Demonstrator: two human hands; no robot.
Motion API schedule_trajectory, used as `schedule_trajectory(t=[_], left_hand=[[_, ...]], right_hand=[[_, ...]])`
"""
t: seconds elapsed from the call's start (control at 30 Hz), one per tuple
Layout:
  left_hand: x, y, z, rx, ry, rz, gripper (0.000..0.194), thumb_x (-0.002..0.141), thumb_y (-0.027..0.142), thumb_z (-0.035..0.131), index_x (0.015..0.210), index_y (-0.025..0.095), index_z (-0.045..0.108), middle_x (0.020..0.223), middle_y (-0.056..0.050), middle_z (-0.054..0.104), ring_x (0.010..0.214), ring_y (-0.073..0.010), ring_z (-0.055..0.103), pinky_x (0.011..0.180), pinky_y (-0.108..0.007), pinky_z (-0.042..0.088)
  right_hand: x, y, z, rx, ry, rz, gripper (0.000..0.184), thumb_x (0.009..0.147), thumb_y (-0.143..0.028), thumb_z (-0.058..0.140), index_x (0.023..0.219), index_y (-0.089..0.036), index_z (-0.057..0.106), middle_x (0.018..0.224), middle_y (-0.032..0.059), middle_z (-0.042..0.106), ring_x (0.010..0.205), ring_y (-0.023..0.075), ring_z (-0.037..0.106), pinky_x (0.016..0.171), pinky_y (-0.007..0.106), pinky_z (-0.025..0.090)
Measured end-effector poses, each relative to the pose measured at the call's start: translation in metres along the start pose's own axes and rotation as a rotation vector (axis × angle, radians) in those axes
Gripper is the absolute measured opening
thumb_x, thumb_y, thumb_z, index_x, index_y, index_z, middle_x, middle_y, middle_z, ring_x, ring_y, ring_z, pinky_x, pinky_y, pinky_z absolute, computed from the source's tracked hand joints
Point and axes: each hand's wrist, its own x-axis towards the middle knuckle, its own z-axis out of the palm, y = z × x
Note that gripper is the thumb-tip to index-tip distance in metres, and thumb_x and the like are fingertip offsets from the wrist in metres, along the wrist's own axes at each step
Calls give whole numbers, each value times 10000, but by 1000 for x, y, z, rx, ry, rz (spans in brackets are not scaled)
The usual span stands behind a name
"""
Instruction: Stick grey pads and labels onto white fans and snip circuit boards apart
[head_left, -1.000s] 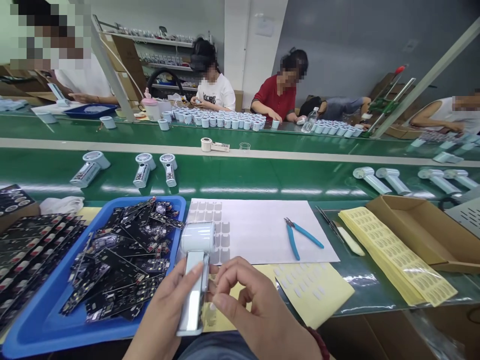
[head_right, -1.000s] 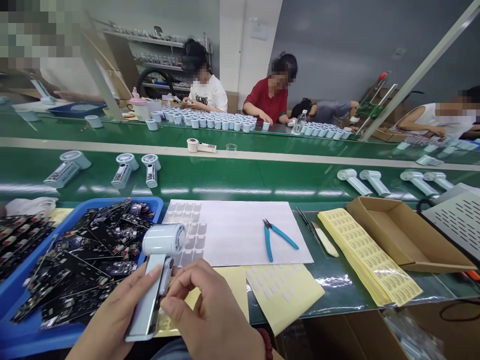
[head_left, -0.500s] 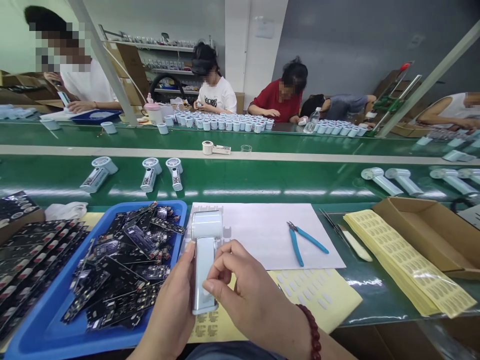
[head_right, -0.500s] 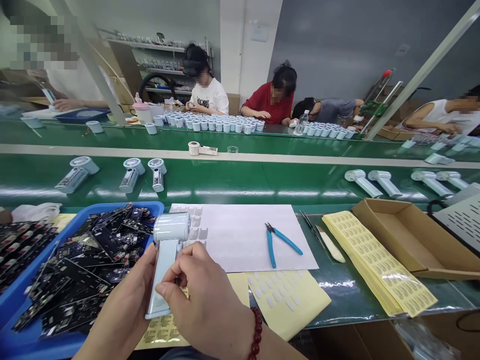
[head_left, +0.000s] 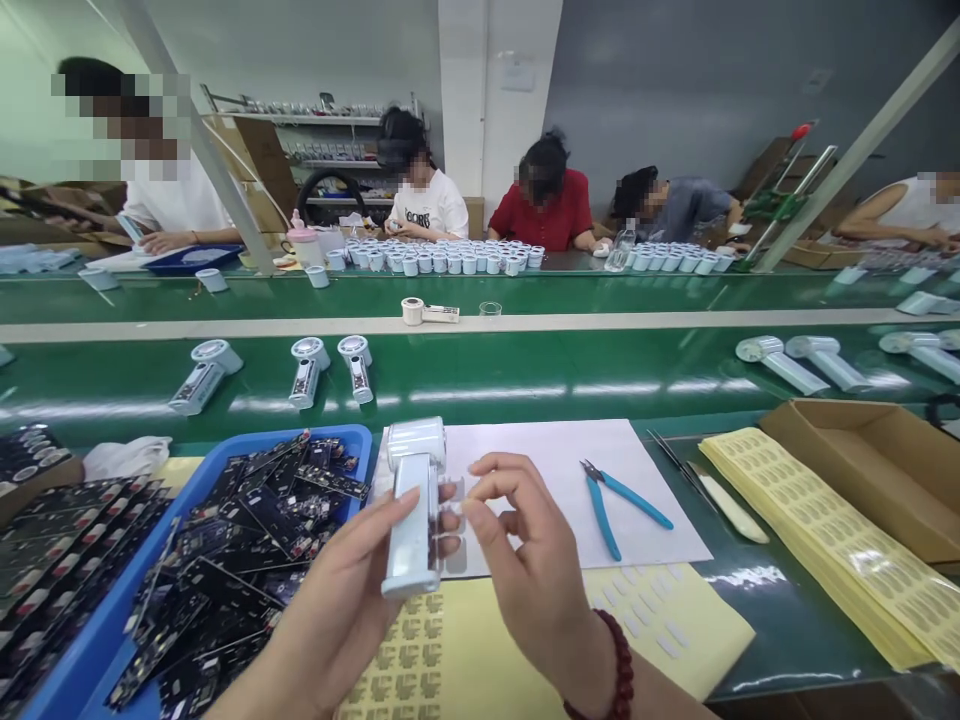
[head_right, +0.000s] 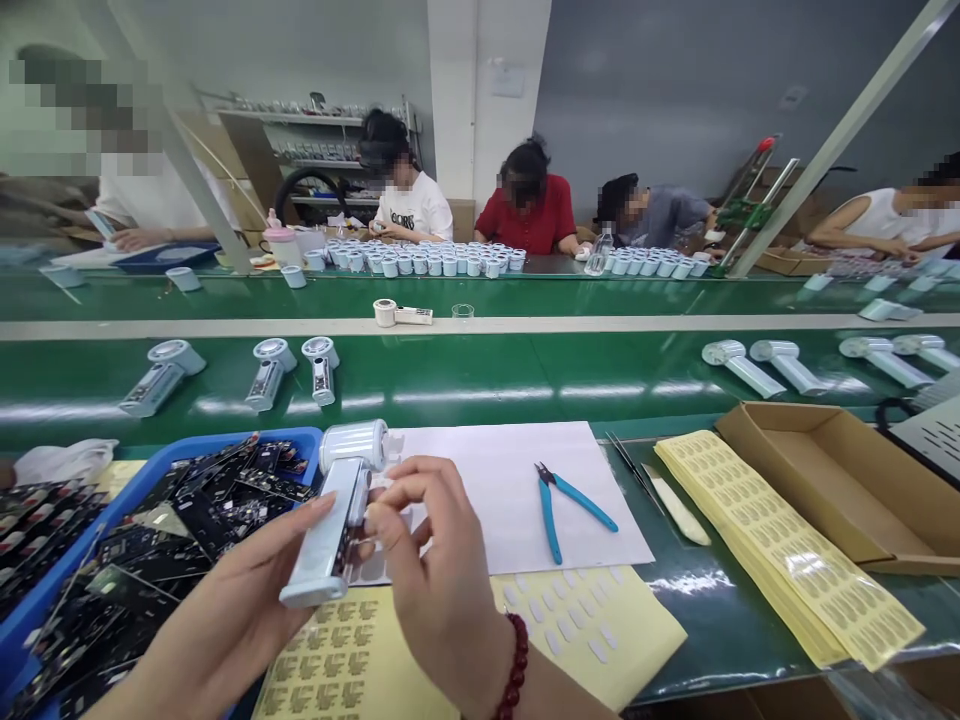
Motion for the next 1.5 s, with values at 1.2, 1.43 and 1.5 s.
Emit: schedule_trajectory(t=[1.2, 1.43, 1.5], left_hand=[[143, 135, 21, 673, 209, 342, 144, 922, 253, 599, 969, 120, 630, 809, -14, 650, 606, -95, 596, 547, -227, 509], [28, 63, -3, 289, -121, 228, 301, 929, 343, 544, 993, 87, 687, 750, -77, 695, 468, -122, 568, 402, -232, 459], [14, 33, -13, 156, -76, 113, 246, 892, 254, 611, 1015, 57, 690, 861, -149, 740, 621, -202, 695, 588, -319, 600]], right_hand=[[44, 63, 15, -648, -366, 205, 539, 805, 2, 562, 1303, -203, 565, 851, 25, 770, 858, 245, 714, 699, 335, 548], [23, 10, -8, -153, -243, 285, 422, 887, -209, 580, 1297, -243, 485, 888, -22, 739, 728, 157, 690, 659, 268, 543], [7, -4, -14, 64, -184, 339, 463, 839, -258, 654, 1275, -252, 501, 856, -28, 723, 763, 173, 694, 678, 282, 546]])
